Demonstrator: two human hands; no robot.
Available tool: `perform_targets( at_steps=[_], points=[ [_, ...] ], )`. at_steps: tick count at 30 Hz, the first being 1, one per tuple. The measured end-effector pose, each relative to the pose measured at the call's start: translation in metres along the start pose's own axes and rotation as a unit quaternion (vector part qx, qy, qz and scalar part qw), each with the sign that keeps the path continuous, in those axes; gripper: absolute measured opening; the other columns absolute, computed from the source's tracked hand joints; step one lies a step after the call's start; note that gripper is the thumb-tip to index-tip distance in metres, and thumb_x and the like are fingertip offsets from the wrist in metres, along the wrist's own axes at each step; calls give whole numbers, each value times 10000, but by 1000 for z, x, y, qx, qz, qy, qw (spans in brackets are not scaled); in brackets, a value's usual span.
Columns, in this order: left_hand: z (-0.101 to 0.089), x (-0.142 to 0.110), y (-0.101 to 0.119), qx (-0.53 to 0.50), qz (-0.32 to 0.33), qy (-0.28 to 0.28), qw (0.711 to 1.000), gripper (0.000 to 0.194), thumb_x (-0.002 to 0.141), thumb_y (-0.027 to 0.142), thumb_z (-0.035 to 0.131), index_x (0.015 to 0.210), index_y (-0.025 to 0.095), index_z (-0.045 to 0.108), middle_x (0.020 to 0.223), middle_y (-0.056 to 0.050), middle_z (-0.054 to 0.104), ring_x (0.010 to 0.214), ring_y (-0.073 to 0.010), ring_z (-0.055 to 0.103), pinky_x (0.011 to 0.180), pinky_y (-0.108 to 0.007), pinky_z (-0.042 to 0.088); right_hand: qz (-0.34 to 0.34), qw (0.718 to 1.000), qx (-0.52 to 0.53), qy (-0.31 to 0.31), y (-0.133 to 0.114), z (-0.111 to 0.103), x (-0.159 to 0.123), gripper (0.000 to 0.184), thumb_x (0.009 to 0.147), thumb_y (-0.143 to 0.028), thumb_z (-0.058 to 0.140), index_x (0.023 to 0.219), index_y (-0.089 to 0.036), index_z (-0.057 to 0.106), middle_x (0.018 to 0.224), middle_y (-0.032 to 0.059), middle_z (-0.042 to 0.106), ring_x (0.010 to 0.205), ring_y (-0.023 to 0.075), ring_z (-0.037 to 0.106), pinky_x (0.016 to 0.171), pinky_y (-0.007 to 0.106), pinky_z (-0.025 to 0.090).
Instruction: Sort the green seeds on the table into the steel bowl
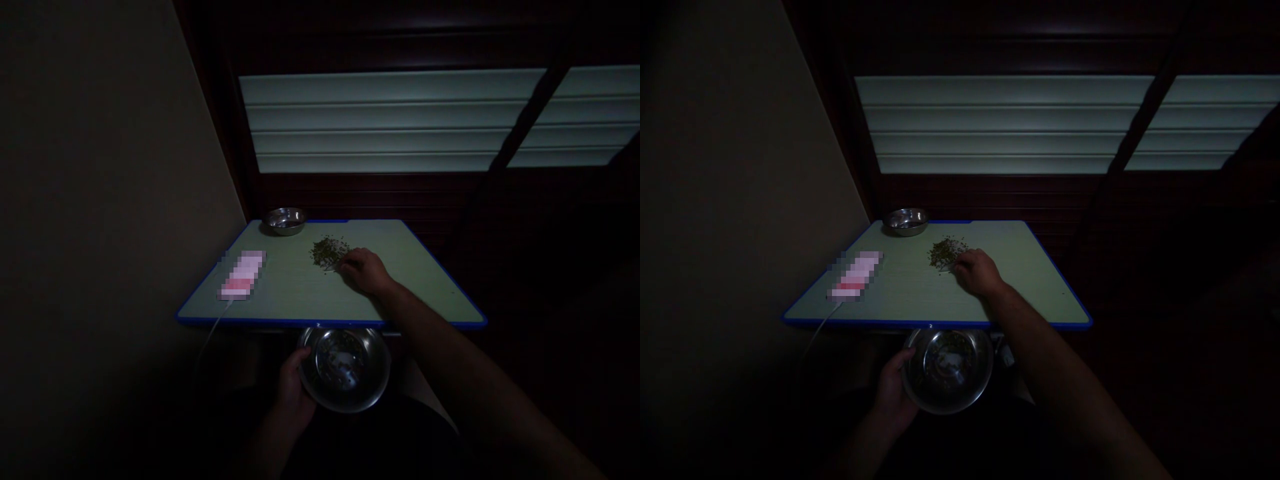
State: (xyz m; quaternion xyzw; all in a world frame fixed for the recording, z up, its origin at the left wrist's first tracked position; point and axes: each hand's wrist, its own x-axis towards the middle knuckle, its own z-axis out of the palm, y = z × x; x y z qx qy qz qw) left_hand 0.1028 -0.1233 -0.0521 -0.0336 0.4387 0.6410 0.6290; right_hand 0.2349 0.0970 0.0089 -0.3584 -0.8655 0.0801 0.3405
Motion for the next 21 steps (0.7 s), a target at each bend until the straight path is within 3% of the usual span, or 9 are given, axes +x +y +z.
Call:
perform_targets(
  at_steps=[4, 9, 13, 21],
  points=[
    [1, -1, 1, -1, 3, -1, 1000, 169, 778, 211, 610, 810, 102, 735, 721, -89, 769, 705, -234, 715, 772, -382, 566, 46, 996, 70, 35, -1, -2, 2, 223, 805, -169, 561, 946, -171, 734, 930, 81, 724, 880, 197, 621, 836, 319, 465],
    [2, -2, 3, 0, 0, 3, 1000, 172, 776, 202, 599, 805, 101, 735, 720, -99, 766, 767, -260, 725, 779, -395, 567, 146, 970, 180, 77, 4, -5, 3, 303, 767, -217, 589, 1049, -159, 683, 752, 20, 693, 654, 137, 589, 640, 247, 461],
    [1, -1, 3, 0, -1, 7, 1000, 152, 774, 197, 599, 782, 124, 731, 690, -79, 759, 733, -249, 724, 759, -386, 569, 172, 968, 166, 80, 6, -5, 2, 221, 740, -216, 614, 940, -162, 689, 682, 2, 670, 593, 122, 561, 591, 233, 426],
    [-1, 0, 1, -2, 2, 8, 1000, 165, 780, 202, 602, 784, 100, 731, 710, -98, 766, 732, -252, 724, 763, -387, 569, 185, 972, 134, 51, 8, -2, 1, 233, 725, -157, 619, 938, -177, 710, 696, -5, 690, 596, 121, 577, 617, 238, 437]
  ],
)
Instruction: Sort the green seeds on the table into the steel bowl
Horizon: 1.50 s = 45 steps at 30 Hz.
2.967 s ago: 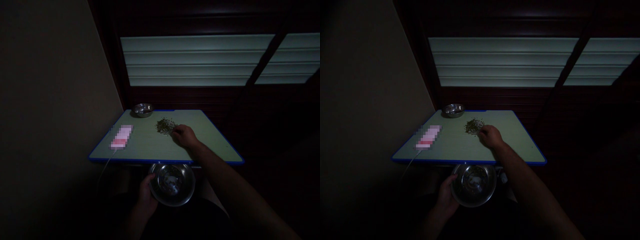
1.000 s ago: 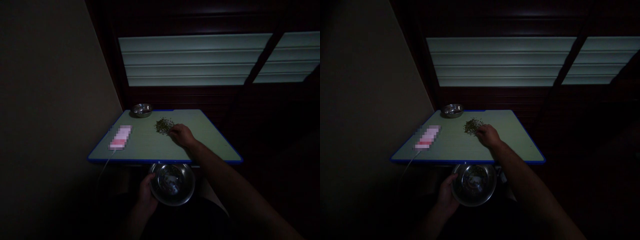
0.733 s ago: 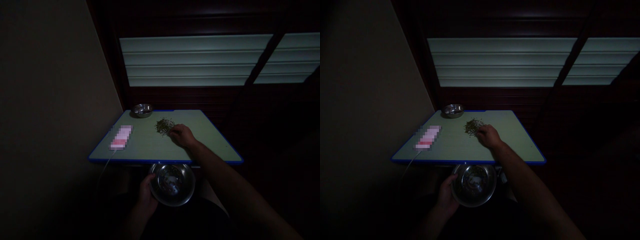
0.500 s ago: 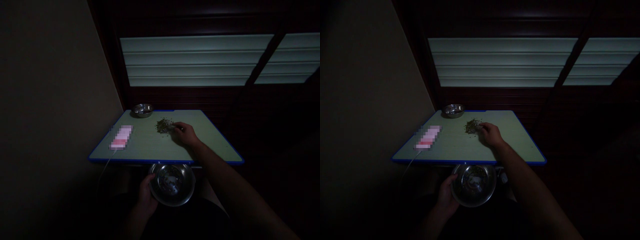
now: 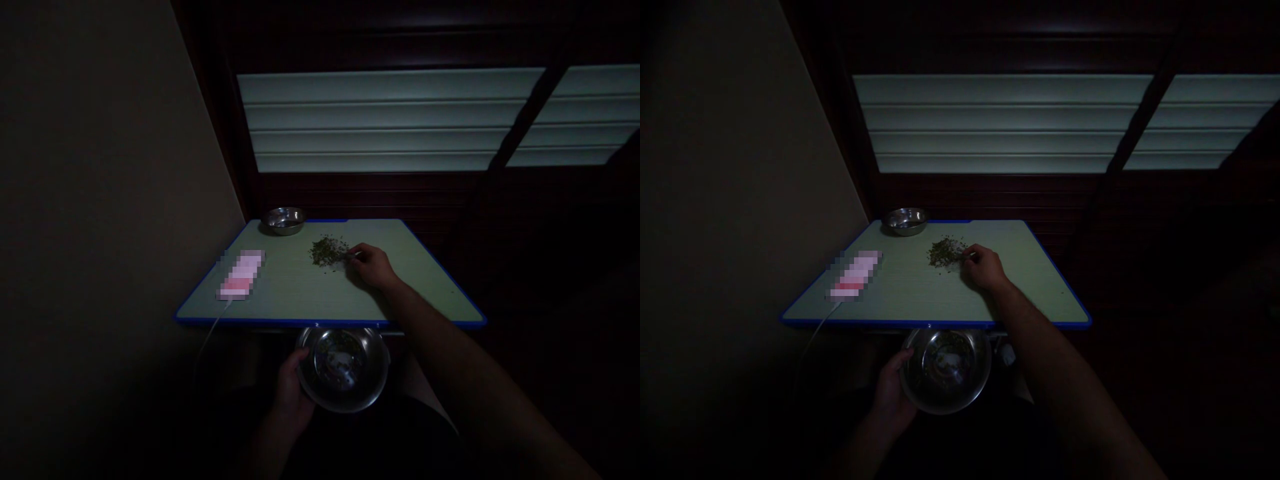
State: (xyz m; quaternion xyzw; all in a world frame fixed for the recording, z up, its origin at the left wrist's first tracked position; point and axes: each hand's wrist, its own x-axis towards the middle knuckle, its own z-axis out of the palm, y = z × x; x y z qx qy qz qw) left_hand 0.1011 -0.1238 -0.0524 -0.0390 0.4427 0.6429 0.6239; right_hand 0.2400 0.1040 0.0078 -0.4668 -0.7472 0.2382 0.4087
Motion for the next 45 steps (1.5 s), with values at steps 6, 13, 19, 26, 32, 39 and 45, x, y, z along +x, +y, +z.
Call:
perform_targets(
  at_steps=[6, 13, 19, 26, 32, 39, 45],
  points=[
    [-1, -1, 0, 1, 1, -1, 1000, 146, 764, 200, 622, 795, 105, 728, 716, -91, 763, 723, -247, 717, 740, -380, 569, 1, 1000, 13, -19, -2, 2, 1, 243, 727, -157, 642, 954, -178, 725, 720, -3, 706, 615, 120, 600, 630, 237, 457],
    [2, -2, 1, 3, -2, 7, 1000, 134, 758, 205, 626, 786, 117, 723, 713, -87, 761, 780, -267, 729, 767, -393, 570, -18, 999, 5, -34, -1, 5, 1, 256, 732, -177, 659, 973, -190, 747, 747, 2, 720, 660, 132, 619, 675, 251, 485],
    [3, -1, 0, 1, 4, 11, 1000, 146, 767, 199, 608, 790, 118, 727, 715, -81, 768, 748, -248, 729, 763, -383, 575, -19, 999, -12, -47, -5, 4, 0, 298, 738, -176, 687, 1026, -199, 758, 828, 19, 749, 743, 161, 658, 761, 284, 515],
    [3, -2, 1, 0, 2, 7, 1000, 146, 756, 207, 623, 811, 127, 732, 741, -82, 777, 739, -246, 731, 785, -399, 576, -28, 997, -19, -71, -3, 5, 1, 290, 761, -180, 698, 1041, -213, 764, 938, 37, 771, 838, 182, 693, 833, 308, 517],
    [5, -3, 1, -6, 8, 0, 1000, 148, 766, 196, 608, 802, 123, 731, 727, -77, 776, 711, -233, 727, 782, -383, 576, -44, 996, -28, -76, -2, 8, 0, 295, 764, -187, 706, 1051, -225, 764, 919, 30, 770, 828, 181, 692, 833, 306, 523],
    [5, -2, 1, -6, 5, -2, 1000, 161, 785, 188, 591, 806, 114, 733, 717, -78, 775, 686, -229, 722, 782, -388, 576, -53, 994, -66, -68, -7, 11, 1, 274, 788, -229, 705, 1056, -244, 760, 978, 40, 771, 886, 205, 702, 849, 330, 526],
    [6, -2, 1, -5, 2, -1, 1000, 176, 802, 186, 578, 806, 109, 736, 729, -86, 777, 703, -229, 725, 780, -376, 575, -83, 987, -110, -84, -16, 12, -4, 249, 816, -269, 696, 1056, -262, 759, 1032, 53, 768, 933, 219, 704, 850, 333, 522]
  ],
)
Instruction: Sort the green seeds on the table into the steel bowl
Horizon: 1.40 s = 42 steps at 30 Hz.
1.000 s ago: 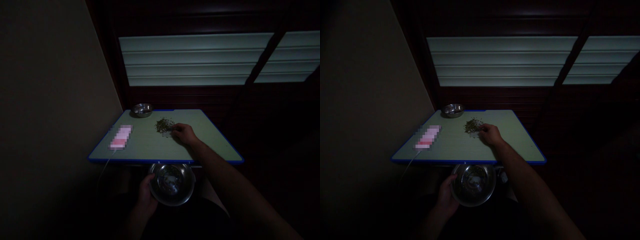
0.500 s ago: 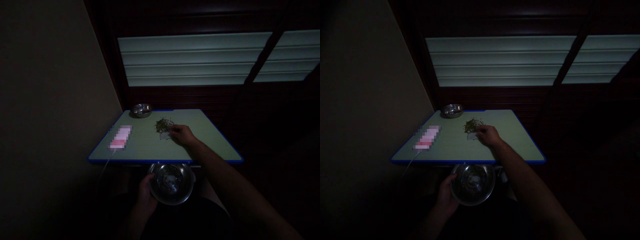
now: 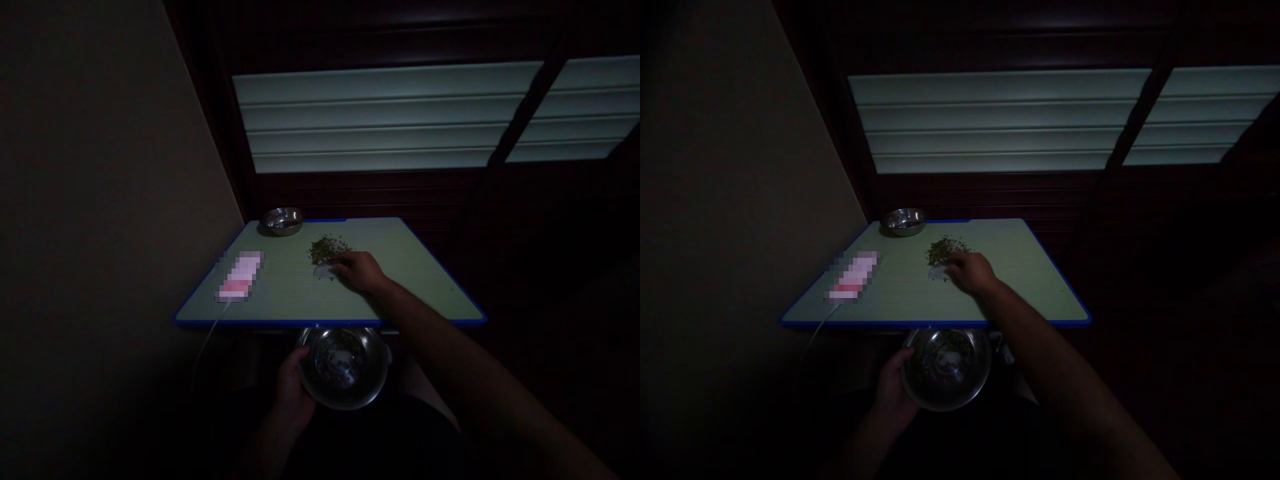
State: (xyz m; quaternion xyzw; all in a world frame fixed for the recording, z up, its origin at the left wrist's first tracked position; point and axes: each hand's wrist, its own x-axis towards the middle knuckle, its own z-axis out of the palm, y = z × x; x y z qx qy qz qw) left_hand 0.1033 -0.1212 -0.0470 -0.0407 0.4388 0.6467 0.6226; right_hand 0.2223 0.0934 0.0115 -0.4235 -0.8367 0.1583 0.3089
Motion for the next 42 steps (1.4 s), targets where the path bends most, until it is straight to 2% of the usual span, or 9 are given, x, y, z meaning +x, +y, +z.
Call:
perform_targets(
  at_steps=[6, 12, 17, 28, 34, 38, 42],
  points=[
    [0, -1, -1, 1, -1, 5, 1000, 190, 817, 179, 563, 766, 107, 731, 682, -76, 765, 654, -213, 715, 730, -352, 578, -32, 999, 4, -21, -5, -1, -3, 261, 837, -284, 682, 1088, -263, 750, 1071, 39, 763, 952, 204, 704, 865, 311, 510],
    [1, -2, 0, -5, -1, 14, 1000, 186, 817, 182, 564, 788, 108, 732, 710, -79, 776, 668, -215, 720, 748, -364, 580, -42, 996, 55, -48, -1, -3, -3, 261, 820, -271, 701, 1074, -254, 760, 1061, 43, 766, 943, 202, 704, 858, 307, 511],
    [-1, -1, 0, -10, -1, 9, 1000, 188, 818, 177, 561, 819, 103, 733, 732, -85, 781, 684, -218, 725, 749, -366, 580, -23, 989, 123, -78, 3, -5, -4, 273, 767, -252, 753, 1036, -213, 777, 999, 69, 772, 907, 223, 702, 836, 330, 520],
    [0, -2, 0, -14, 5, 13, 1000, 170, 801, 170, 567, 801, 110, 726, 714, -81, 775, 665, -214, 720, 774, -379, 581, -5, 964, 221, -149, 9, -4, -11, 296, 714, -276, 779, 991, -172, 771, 868, 62, 757, 771, 181, 668, 710, 298, 521],
    [0, -2, 0, -19, 6, 13, 1000, 181, 807, 179, 565, 825, 105, 730, 756, -94, 782, 703, -226, 726, 774, -382, 584, 16, 952, 250, -173, 0, -13, -18, 270, 650, -268, 796, 882, -142, 739, 815, 37, 725, 679, 137, 621, 633, 259, 486],
    [0, -3, 0, -21, 8, 16, 1000, 202, 826, 186, 546, 822, 101, 730, 749, -95, 779, 695, -221, 721, 755, -373, 589, 42, 949, 246, -191, -8, -19, -22, 290, 627, -293, 805, 835, -134, 681, 652, -21, 639, 540, 97, 535, 522, 222, 413],
    [1, -4, 1, -21, 10, 16, 1000, 192, 823, 187, 553, 827, 107, 727, 750, -93, 777, 687, -219, 715, 744, -371, 590, 52, 943, 253, -208, -13, -22, -25, 290, 611, -290, 807, 792, -142, 635, 610, -43, 595, 518, 89, 513, 500, 212, 394]
  ],
)
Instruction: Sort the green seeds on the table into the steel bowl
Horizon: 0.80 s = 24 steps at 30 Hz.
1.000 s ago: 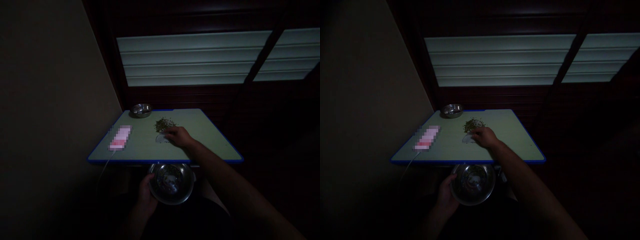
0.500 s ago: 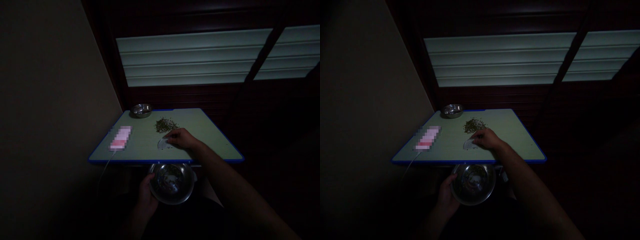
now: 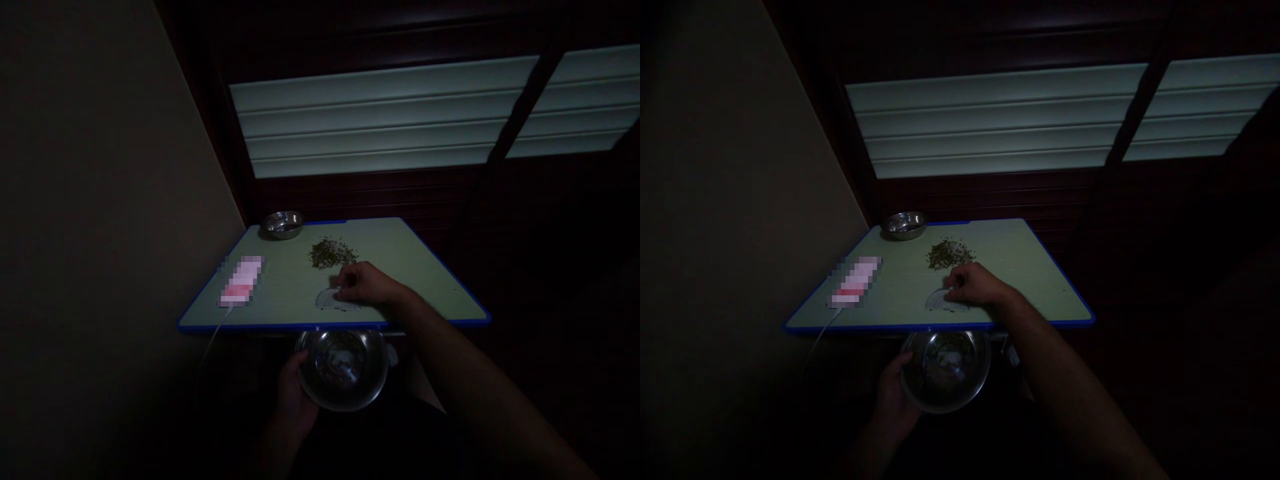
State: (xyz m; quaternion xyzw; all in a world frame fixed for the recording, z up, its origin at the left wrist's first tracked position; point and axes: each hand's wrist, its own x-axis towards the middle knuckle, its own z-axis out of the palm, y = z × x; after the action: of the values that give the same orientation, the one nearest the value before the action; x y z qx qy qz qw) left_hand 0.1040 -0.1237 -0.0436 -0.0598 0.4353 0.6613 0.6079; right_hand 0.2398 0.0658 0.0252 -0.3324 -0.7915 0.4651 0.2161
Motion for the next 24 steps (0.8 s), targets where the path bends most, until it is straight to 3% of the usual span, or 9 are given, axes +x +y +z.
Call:
perform_targets(
  at_steps=[13, 24],
  points=[
    [2, -3, 1, -4, 6, -23, 1000, 213, 803, 198, 563, 894, 93, 724, 833, -137, 782, 775, -271, 725, 743, -405, 584, -8, 997, 15, -72, -2, -1, -3, 354, 571, -362, 839, 735, -140, 618, 595, -50, 572, 522, 80, 487, 497, 207, 363],
    [2, -1, 3, 7, 12, -20, 1000, 194, 806, 203, 563, 839, 106, 728, 789, -115, 773, 753, -250, 720, 760, -390, 585, -16, 994, 47, -101, -1, -1, -5, 369, 551, -353, 870, 760, -135, 658, 620, -37, 597, 550, 84, 510, 518, 213, 389]
  ],
)
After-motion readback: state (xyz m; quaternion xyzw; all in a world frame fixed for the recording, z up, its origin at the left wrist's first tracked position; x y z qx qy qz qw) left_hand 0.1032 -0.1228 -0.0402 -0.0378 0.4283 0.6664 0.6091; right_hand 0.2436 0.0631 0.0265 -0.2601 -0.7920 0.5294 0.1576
